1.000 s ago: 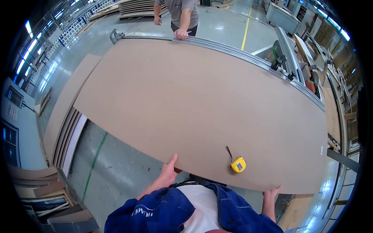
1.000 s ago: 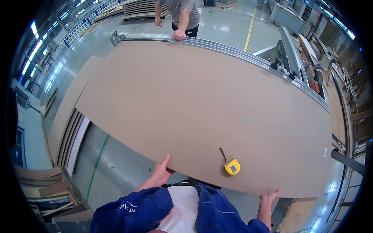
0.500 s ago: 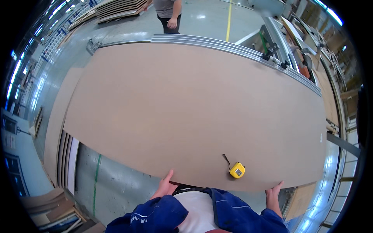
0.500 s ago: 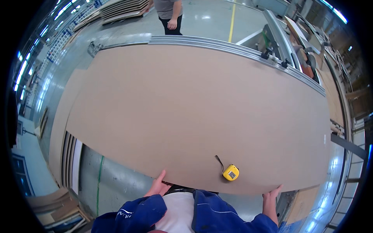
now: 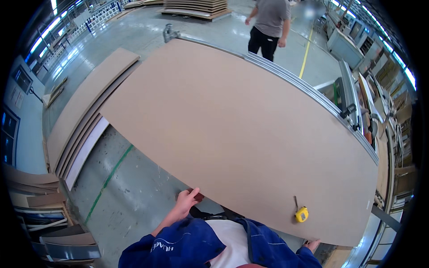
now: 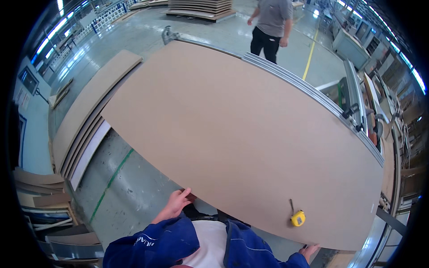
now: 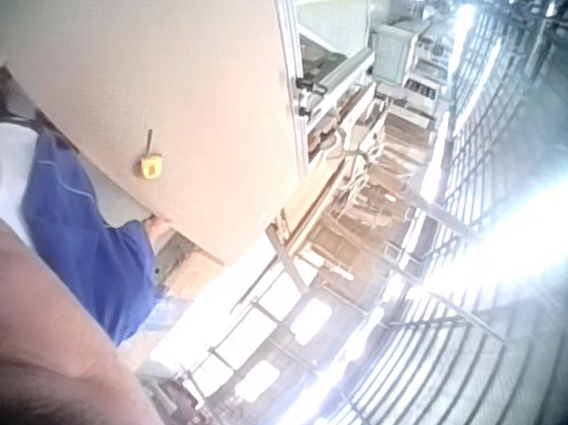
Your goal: The person measures a large sheet of plywood with a tape measure and marks it with a pencil. They then move the sheet to a cutting machine and, with the help of a colleague, position it for cutting. Finally, they carry the sheet to a stack of other wood pieces.
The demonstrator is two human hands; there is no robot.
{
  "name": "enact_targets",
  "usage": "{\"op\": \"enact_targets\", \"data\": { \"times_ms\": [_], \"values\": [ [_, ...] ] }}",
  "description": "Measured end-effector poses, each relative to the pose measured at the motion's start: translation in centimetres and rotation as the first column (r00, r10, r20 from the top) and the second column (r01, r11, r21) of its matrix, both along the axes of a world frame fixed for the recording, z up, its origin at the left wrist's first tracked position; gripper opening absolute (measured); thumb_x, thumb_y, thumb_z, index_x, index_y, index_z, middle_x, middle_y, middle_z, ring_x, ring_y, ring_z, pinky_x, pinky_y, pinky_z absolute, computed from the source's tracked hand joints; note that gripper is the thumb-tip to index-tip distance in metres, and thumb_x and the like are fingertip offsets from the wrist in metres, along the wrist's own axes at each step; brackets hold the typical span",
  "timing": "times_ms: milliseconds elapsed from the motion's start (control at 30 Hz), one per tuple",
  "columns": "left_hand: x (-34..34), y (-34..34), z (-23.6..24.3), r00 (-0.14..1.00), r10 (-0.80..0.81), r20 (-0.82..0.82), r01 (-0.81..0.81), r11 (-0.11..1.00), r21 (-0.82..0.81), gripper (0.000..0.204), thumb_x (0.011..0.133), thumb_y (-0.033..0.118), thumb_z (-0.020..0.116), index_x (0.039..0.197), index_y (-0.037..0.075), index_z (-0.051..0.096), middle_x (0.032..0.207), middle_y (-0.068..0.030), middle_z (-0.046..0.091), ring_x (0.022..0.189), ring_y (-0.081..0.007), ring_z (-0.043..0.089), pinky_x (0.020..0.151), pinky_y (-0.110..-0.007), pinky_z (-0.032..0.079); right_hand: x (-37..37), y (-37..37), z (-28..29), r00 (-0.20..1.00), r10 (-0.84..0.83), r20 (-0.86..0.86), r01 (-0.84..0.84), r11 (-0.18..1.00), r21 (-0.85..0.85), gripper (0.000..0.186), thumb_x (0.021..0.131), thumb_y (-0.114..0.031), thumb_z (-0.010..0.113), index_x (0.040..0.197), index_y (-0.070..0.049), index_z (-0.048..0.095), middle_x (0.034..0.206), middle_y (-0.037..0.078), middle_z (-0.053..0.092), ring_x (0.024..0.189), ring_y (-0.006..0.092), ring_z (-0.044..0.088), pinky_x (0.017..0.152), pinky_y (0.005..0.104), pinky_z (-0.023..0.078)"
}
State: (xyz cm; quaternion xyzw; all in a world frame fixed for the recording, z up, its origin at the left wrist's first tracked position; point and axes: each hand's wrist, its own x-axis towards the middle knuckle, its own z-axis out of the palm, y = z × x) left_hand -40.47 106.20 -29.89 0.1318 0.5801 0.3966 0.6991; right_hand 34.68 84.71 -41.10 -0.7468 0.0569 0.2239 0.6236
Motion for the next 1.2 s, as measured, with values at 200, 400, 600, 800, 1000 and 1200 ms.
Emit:
{"op": "enact_targets", "data": {
  "times_ms": [200, 400, 600, 800, 1000, 1200],
  "values": [
    [-13.8, 0.8, 0.9, 0.962, -0.238, -0.132, 0.259, 0.949, 0.181, 0.036, 0.106, 0.031, 0.061, 0.112, -0.004, 0.069, 0.097, -0.0118, 0.074, 0.087, -0.0178, 0.073, 0.081, -0.030, 0.059, -21.0, 7.5, 2.6, 0.989, -0.036, -0.142, 0.043, 0.998, 0.046, 0.063, 0.106, -0.055, 0.041, 0.151, -0.012, 0.045, 0.154, 0.005, 0.048, 0.134, 0.0217, 0.051, 0.113, 0.0424, 0.039],
    [-23.3, 8.7, 5.0, 0.893, -0.203, -0.403, 0.375, 0.830, 0.412, 0.031, 0.101, 0.026, 0.067, 0.111, -0.004, 0.070, 0.095, -0.0100, 0.076, 0.086, -0.0137, 0.071, 0.081, -0.029, 0.057, -37.3, 15.9, 3.5, 0.982, -0.068, -0.176, 0.129, 0.923, 0.363, 0.064, 0.105, -0.055, 0.037, 0.148, -0.008, 0.049, 0.149, 0.007, 0.053, 0.133, 0.0263, 0.054, 0.113, 0.0472, 0.044],
    [-30.6, 18.6, 7.7, 0.614, -0.021, -0.789, 0.554, 0.723, 0.412, 0.040, 0.095, 0.027, 0.071, 0.122, -0.001, 0.066, 0.121, -0.0188, 0.069, 0.113, -0.0296, 0.067, 0.097, -0.041, 0.053, -43.5, 19.5, 5.1, 0.933, -0.164, -0.322, 0.282, 0.886, 0.368, 0.062, 0.107, -0.053, 0.035, 0.147, -0.007, 0.049, 0.147, 0.010, 0.054, 0.128, 0.0338, 0.057, 0.107, 0.0507, 0.052],
    [-41.8, 27.2, 3.7, 0.154, 0.141, -0.978, 0.655, 0.726, 0.208, 0.069, 0.093, 0.033, 0.071, 0.147, -0.001, 0.046, 0.157, -0.0227, 0.041, 0.147, -0.0386, 0.037, 0.122, -0.050, 0.030, -46.8, 19.4, 5.0, 0.918, -0.138, -0.371, 0.293, 0.867, 0.403, 0.067, 0.104, -0.059, 0.042, 0.146, -0.007, 0.049, 0.146, 0.010, 0.054, 0.124, 0.0337, 0.059, 0.103, 0.0474, 0.054],
    [-50.9, 40.5, 2.9, -0.184, 0.226, -0.957, 0.674, 0.738, 0.044, 0.079, 0.096, 0.049, 0.063, 0.152, -0.002, 0.040, 0.162, -0.0205, 0.035, 0.152, -0.0351, 0.029, 0.127, -0.053, 0.020, -58.9, 22.9, 6.9, 0.911, -0.154, -0.383, 0.324, 0.840, 0.435, 0.073, 0.105, -0.065, 0.037, 0.151, -0.009, 0.045, 0.152, 0.009, 0.051, 0.135, 0.0312, 0.050, 0.112, 0.0460, 0.046],
    [-57.0, 54.5, 5.4, 0.125, -0.103, -0.987, 0.544, 0.839, -0.019, 0.070, 0.101, 0.052, 0.055, 0.147, -0.001, 0.048, 0.132, -0.0281, 0.064, 0.131, -0.0432, 0.056, 0.109, -0.052, 0.044, -74.4, 28.0, 8.3, 0.922, -0.118, -0.370, 0.297, 0.828, 0.475, 0.077, 0.104, -0.069, 0.035, 0.153, -0.010, 0.044, 0.154, 0.009, 0.049, 0.135, 0.0322, 0.051, 0.113, 0.0468, 0.046]
  ]
}}
